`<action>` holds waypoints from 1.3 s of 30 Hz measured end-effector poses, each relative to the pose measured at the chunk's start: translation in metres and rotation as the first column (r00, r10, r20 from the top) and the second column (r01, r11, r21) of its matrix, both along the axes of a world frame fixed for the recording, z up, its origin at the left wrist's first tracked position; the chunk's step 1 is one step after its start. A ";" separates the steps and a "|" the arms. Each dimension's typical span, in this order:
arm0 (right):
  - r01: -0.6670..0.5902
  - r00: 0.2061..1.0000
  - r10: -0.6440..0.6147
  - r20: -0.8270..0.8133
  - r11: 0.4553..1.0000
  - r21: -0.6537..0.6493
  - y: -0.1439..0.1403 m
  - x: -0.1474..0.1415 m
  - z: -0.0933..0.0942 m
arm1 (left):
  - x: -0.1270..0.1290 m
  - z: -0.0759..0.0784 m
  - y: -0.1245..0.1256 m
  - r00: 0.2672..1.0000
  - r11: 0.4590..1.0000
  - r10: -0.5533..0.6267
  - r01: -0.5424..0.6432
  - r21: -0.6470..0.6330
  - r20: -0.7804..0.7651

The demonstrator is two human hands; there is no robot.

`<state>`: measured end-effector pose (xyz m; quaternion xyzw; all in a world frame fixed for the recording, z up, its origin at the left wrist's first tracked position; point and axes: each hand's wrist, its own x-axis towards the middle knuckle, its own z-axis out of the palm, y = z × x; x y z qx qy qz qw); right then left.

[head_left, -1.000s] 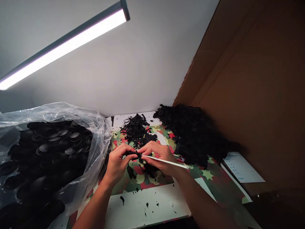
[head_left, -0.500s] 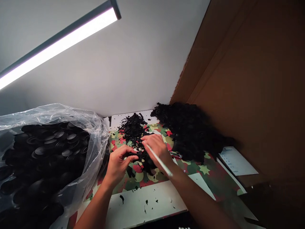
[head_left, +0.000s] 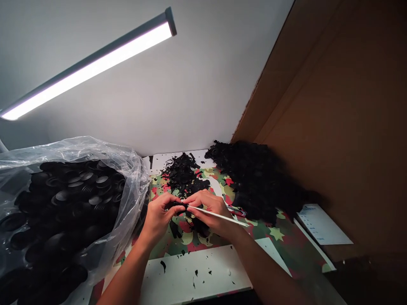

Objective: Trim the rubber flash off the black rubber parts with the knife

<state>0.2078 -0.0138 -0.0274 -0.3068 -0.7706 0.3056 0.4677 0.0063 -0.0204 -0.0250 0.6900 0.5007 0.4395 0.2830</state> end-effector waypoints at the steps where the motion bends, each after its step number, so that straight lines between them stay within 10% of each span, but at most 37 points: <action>1: 0.002 1.000 -0.002 0.004 1.000 0.011 0.001 0.000 -0.001 | 0.000 0.000 0.000 1.000 1.000 0.000 0.000 0.009 -0.017; 21: 0.134 0.980 -0.154 0.127 0.979 0.155 0.000 -0.011 -0.006 | 0.002 -0.001 0.000 0.996 0.997 0.041 -0.035 0.075 -0.074; 28: 0.336 0.940 -0.339 -0.025 0.938 -0.081 0.015 -0.003 -0.013 | 0.002 0.003 -0.002 0.977 1.000 0.023 -0.025 0.008 0.211; 32: 0.272 0.947 -0.295 -0.127 0.947 -0.169 0.011 -0.003 -0.008 | 0.003 0.005 -0.002 0.977 0.999 0.036 -0.043 0.027 0.210; 39: 0.048 0.995 -0.042 -0.094 0.997 0.068 -0.002 -0.005 -0.001 | 0.001 0.000 -0.001 0.997 0.998 0.035 -0.039 0.049 0.062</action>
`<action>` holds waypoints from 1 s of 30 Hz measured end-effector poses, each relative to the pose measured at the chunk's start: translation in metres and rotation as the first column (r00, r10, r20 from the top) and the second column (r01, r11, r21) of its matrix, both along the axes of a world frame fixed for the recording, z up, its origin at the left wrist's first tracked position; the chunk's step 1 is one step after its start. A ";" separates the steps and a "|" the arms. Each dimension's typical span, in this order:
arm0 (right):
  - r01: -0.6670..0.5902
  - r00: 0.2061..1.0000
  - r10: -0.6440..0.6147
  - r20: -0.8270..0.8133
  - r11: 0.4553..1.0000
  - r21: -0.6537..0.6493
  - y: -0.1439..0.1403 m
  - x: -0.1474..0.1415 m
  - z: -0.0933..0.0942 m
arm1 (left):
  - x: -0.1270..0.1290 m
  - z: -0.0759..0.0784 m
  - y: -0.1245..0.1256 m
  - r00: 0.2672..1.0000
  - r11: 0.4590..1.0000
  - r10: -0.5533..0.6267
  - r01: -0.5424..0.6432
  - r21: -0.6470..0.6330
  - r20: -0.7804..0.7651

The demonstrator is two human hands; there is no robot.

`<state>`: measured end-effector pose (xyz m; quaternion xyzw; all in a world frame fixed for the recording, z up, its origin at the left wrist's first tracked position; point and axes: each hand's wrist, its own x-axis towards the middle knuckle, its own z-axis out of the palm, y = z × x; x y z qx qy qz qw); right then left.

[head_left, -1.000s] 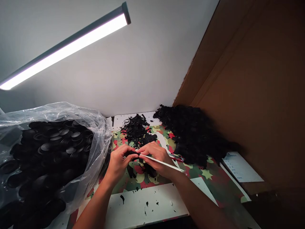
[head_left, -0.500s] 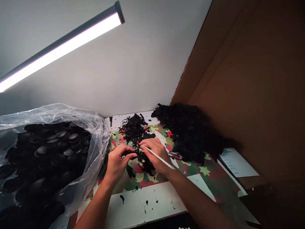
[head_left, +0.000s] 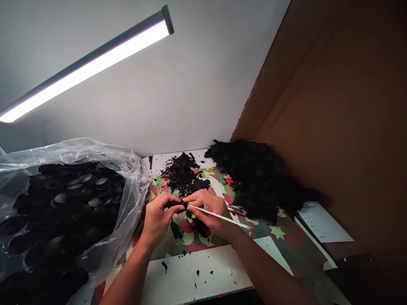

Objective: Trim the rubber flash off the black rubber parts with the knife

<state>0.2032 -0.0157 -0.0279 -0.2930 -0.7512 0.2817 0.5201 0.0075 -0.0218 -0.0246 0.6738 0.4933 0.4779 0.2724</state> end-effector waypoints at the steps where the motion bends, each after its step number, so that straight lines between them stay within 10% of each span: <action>1: -0.006 1.000 0.006 0.009 1.000 0.027 0.000 0.000 -0.001 | 0.000 0.000 0.000 1.000 1.000 0.002 -0.002 0.007 -0.022; 30: -0.022 0.988 0.000 0.156 0.990 0.137 0.003 0.003 -0.002 | 0.000 0.002 -0.001 0.987 0.999 0.026 -0.018 0.051 -0.160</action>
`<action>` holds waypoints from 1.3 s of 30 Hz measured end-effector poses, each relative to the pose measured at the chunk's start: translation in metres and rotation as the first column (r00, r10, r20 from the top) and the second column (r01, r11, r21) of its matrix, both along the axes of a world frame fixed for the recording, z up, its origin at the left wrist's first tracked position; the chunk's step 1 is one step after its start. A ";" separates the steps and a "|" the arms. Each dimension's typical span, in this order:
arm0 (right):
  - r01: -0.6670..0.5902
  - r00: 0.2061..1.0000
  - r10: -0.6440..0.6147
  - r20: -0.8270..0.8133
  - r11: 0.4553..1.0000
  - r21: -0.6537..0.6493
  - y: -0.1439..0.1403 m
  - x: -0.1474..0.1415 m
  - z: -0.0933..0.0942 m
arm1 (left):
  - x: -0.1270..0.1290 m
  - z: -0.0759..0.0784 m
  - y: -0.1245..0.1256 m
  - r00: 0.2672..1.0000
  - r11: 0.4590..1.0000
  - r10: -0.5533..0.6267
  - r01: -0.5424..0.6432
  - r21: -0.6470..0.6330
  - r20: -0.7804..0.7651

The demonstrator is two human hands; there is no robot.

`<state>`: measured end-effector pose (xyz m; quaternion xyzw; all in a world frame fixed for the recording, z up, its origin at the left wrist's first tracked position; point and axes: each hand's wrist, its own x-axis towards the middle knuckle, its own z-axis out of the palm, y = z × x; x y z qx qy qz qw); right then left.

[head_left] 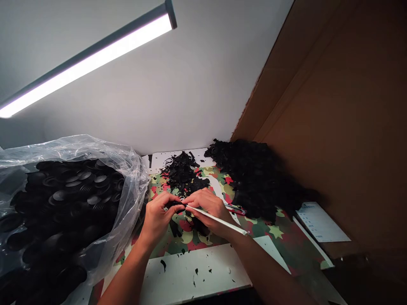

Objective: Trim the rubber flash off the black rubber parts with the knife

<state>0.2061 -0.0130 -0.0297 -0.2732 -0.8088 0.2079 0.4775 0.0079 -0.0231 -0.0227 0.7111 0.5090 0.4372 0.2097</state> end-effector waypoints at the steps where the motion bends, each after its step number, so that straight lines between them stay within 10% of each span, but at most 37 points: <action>1: 0.008 1.000 -0.008 0.014 1.000 0.016 0.000 -0.001 -0.001 | 0.000 0.000 0.000 1.000 1.000 0.003 -0.003 -0.003 0.003; 10: 0.211 0.976 -0.216 0.019 0.968 0.134 -0.001 -0.015 -0.010 | 0.002 -0.001 0.000 0.996 1.000 0.003 -0.001 -0.031 0.086; 23: 0.252 0.925 -0.349 -0.153 0.861 -0.442 0.005 -0.007 -0.009 | 0.001 0.000 -0.002 0.931 0.993 -0.028 0.069 -0.100 0.364; 33: 0.341 0.926 -0.370 -0.077 0.906 -0.249 0.016 0.002 -0.025 | 0.006 0.003 -0.008 0.807 0.921 -0.042 0.260 -0.291 0.589; 36: 0.279 0.947 -0.317 -0.050 0.892 -0.356 0.017 0.005 -0.034 | 0.003 0.019 -0.019 0.896 0.944 -0.045 0.183 -0.274 0.441; 39: 0.222 0.964 -0.264 -0.023 0.854 -0.471 0.017 0.006 -0.037 | -0.014 0.048 -0.024 0.996 0.996 0.083 -0.083 0.011 -0.017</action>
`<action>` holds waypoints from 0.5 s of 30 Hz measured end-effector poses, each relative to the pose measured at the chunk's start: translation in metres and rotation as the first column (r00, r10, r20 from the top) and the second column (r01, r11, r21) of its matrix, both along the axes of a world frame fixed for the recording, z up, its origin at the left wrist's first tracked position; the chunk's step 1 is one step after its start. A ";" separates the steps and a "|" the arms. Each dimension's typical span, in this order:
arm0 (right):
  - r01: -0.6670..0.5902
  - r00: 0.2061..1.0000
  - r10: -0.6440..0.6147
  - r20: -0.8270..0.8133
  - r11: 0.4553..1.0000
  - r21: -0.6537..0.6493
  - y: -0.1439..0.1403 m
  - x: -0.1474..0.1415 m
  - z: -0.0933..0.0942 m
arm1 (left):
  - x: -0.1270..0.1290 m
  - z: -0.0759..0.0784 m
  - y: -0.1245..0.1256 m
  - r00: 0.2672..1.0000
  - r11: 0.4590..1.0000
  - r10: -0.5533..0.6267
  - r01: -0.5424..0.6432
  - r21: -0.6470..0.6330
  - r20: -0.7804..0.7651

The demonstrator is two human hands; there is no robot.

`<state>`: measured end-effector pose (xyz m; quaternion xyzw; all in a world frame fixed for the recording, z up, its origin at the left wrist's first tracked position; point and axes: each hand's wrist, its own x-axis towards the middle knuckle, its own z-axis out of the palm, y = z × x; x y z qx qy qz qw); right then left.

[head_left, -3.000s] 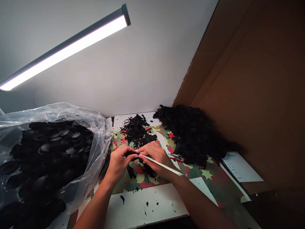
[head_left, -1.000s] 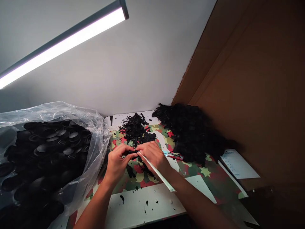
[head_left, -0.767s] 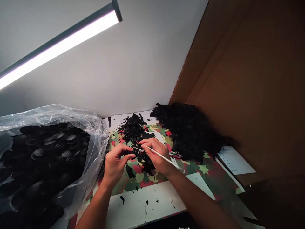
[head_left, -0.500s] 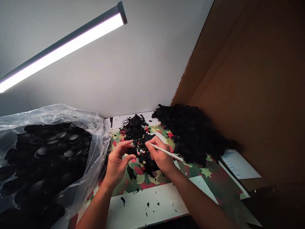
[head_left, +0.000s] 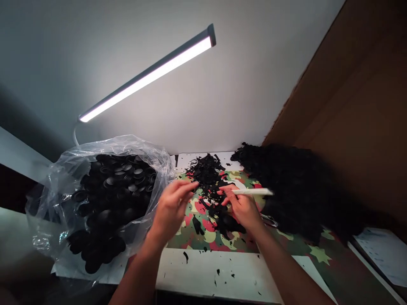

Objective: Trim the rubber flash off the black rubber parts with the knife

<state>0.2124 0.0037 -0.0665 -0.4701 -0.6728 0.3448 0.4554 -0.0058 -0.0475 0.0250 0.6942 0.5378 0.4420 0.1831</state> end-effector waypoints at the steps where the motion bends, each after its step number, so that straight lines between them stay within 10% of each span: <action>1: -0.008 1.000 0.008 -0.008 1.000 -0.012 -0.001 0.000 0.001 | -0.010 0.010 0.002 0.985 0.988 0.124 -0.112 0.107 -0.116; 5: 0.115 0.993 -0.111 -0.037 0.984 0.139 0.000 0.002 0.009 | -0.060 0.037 0.026 0.816 0.880 0.471 -0.412 0.235 -0.334; 9: 0.231 0.972 -0.218 -0.085 0.953 0.198 0.006 0.007 0.010 | -0.082 0.039 0.050 0.720 0.831 0.553 -0.509 0.224 -0.419; 12: 0.266 0.959 -0.246 -0.140 0.953 0.147 0.013 0.010 0.006 | -0.057 0.032 0.044 0.771 0.859 0.502 -0.391 0.331 -0.392; 15: 0.256 0.953 -0.233 -0.192 0.962 0.101 0.018 0.010 0.002 | -0.005 0.005 0.025 0.893 0.966 0.164 -0.059 0.253 -0.419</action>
